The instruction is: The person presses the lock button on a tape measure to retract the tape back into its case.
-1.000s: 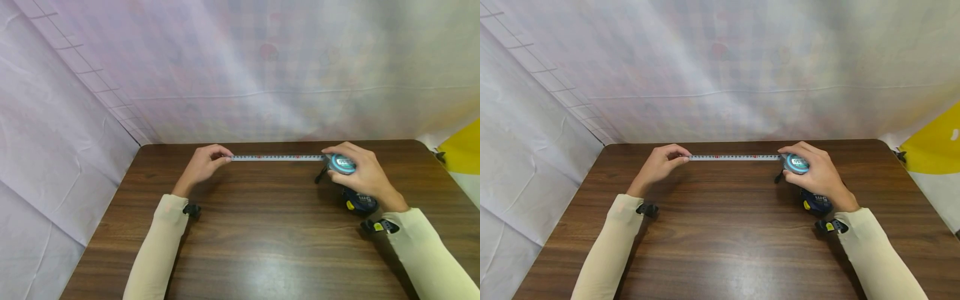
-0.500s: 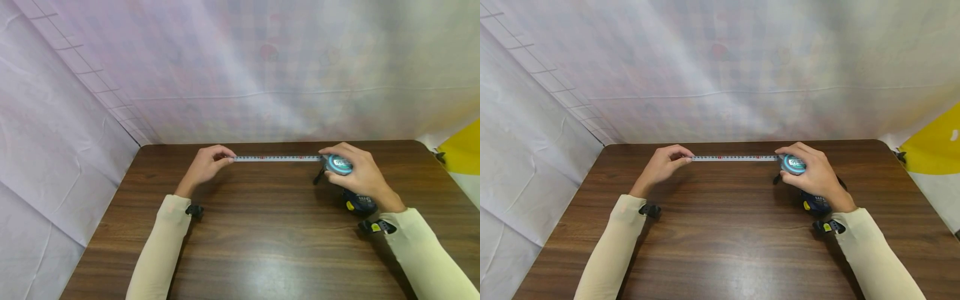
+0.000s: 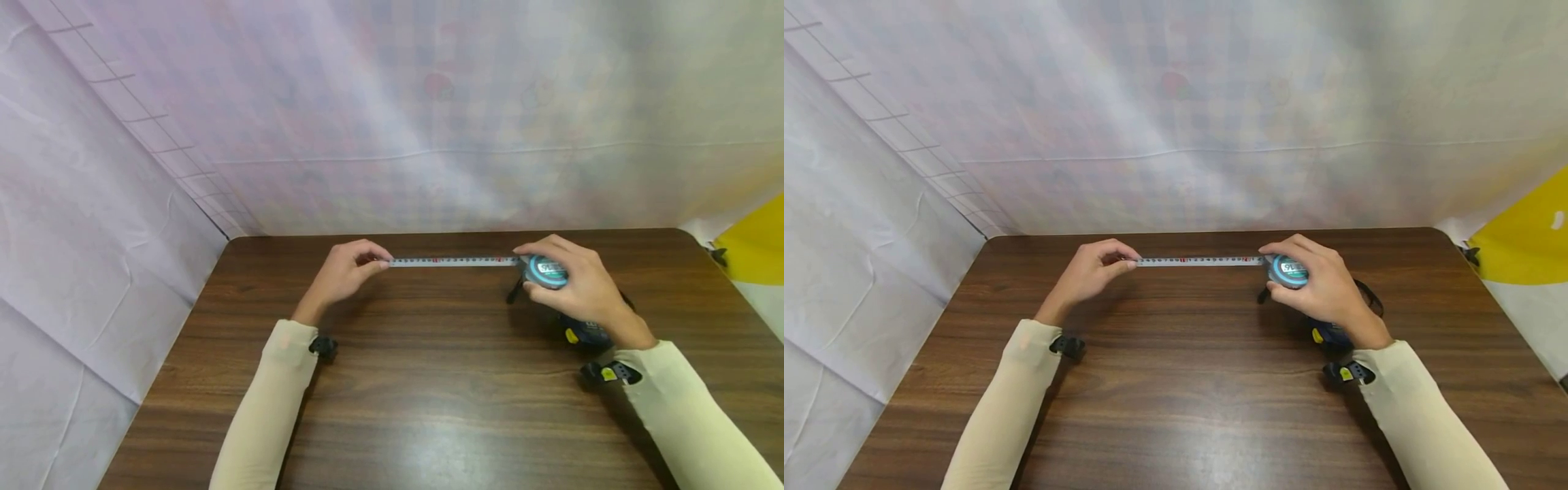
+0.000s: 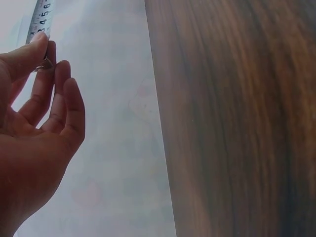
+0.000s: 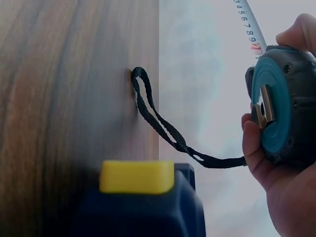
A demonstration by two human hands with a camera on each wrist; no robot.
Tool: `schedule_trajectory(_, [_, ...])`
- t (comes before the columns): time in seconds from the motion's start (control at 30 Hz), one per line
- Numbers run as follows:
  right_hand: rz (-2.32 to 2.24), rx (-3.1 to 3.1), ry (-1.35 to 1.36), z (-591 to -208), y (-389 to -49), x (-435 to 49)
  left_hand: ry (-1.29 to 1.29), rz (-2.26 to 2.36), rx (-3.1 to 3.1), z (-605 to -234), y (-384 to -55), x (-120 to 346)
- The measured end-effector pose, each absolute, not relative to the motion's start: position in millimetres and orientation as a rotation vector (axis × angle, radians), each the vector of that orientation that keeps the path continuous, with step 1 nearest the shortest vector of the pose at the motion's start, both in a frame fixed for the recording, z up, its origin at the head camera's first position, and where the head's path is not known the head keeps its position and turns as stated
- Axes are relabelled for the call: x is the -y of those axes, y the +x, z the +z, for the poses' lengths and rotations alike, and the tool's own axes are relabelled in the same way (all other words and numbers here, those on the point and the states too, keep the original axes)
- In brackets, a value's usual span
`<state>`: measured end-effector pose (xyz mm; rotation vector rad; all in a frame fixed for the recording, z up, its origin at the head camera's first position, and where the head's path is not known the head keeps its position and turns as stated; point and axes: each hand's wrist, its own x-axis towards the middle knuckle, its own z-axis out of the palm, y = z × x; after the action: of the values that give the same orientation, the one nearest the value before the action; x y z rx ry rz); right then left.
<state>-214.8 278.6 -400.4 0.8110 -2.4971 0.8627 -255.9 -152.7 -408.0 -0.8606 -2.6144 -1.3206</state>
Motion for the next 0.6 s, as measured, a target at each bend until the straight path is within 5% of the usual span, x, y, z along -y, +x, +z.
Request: schedule_trajectory(0.6, [0.854,2.461,0.844,-397,-206,-260,-0.922,-1.290,2.604,-402,-248,139])
